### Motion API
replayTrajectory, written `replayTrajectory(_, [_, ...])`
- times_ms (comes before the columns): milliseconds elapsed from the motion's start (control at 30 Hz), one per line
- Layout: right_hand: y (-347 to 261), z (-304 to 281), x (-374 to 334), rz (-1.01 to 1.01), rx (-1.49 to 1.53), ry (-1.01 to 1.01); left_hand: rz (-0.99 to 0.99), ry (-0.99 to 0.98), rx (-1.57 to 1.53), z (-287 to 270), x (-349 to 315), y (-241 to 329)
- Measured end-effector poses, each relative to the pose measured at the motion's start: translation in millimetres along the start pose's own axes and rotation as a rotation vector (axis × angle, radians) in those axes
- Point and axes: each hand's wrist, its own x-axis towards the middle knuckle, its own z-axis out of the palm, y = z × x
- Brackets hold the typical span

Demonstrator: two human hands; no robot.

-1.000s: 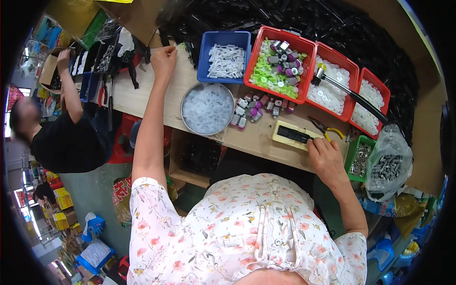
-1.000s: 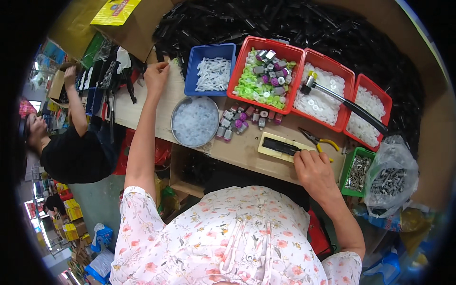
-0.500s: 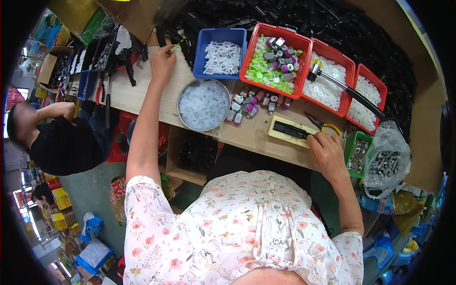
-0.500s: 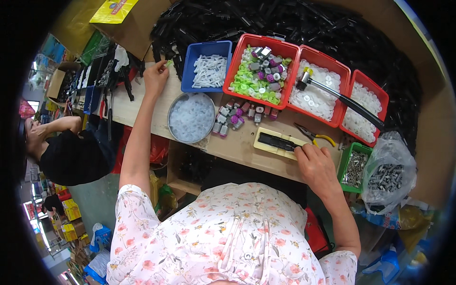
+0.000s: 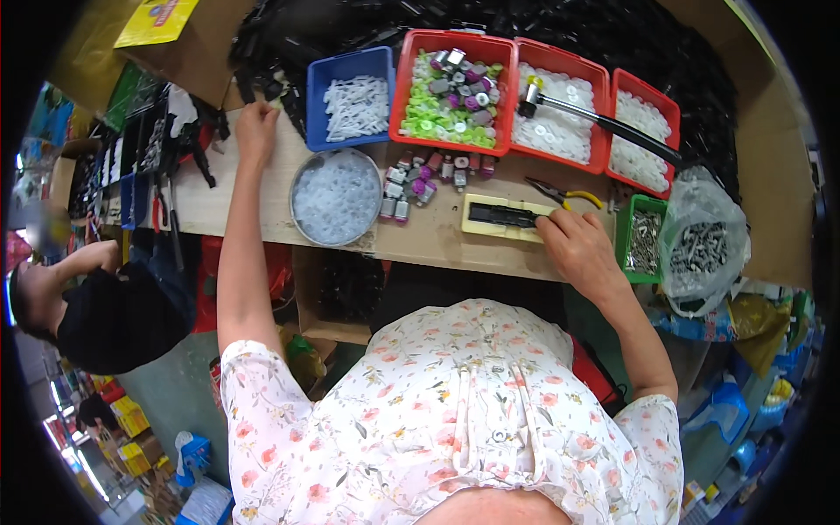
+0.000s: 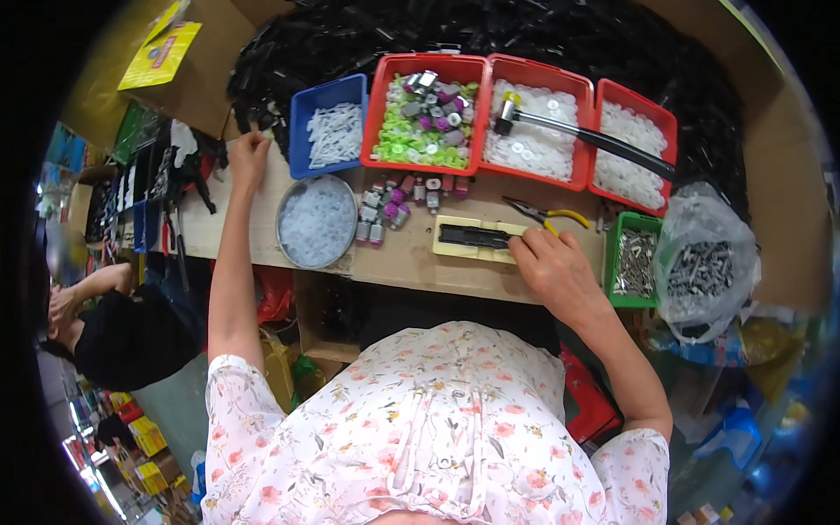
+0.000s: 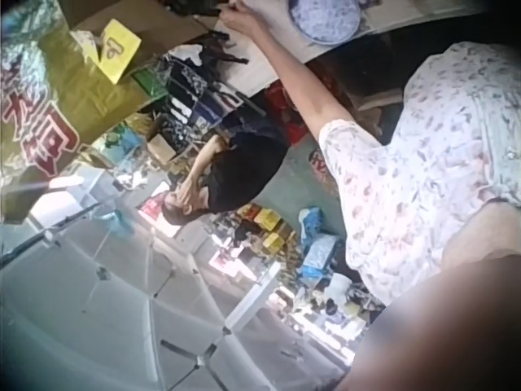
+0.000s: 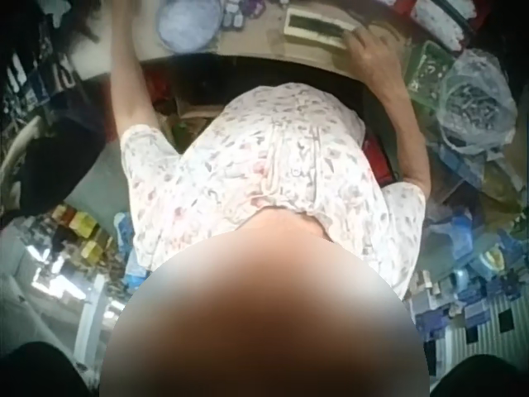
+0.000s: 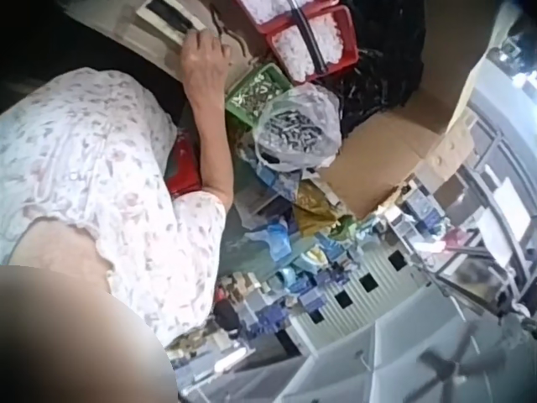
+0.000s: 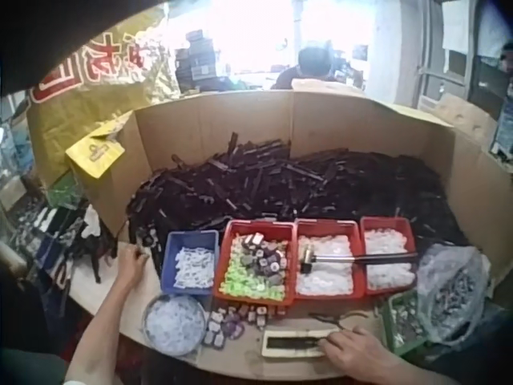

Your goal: Manually assemble small electronic components and housings using a hammer and pliers at a workbench.

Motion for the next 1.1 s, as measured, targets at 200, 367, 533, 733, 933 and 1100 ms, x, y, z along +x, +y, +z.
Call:
replayTrajectory(200, [-4,1,1,-0.060,-0.061,-0.001,0.030,0.031,-0.025,-41,-37,-22])
replayTrajectory(367, [-10,2,3,-0.092,-0.160,-0.033,-0.183,-0.074,-0.274,-78,-46,15])
replayTrajectory(533, [-7,4,0,-0.064,-0.071,-0.008,-0.135,-0.139,-0.471,-67,-33,45])
replayTrajectory(733, [-9,0,1,0.015,0.058,0.095,-0.141,-0.149,-0.697,-43,-2,115])
replayTrajectory(933, [-37,15,63,-0.082,0.128,0.152,0.078,-0.354,-0.797,-36,-11,208])
replayTrajectory(1100, [-66,39,122,-0.199,0.104,0.094,0.384,-0.346,-0.524,-24,-32,250])
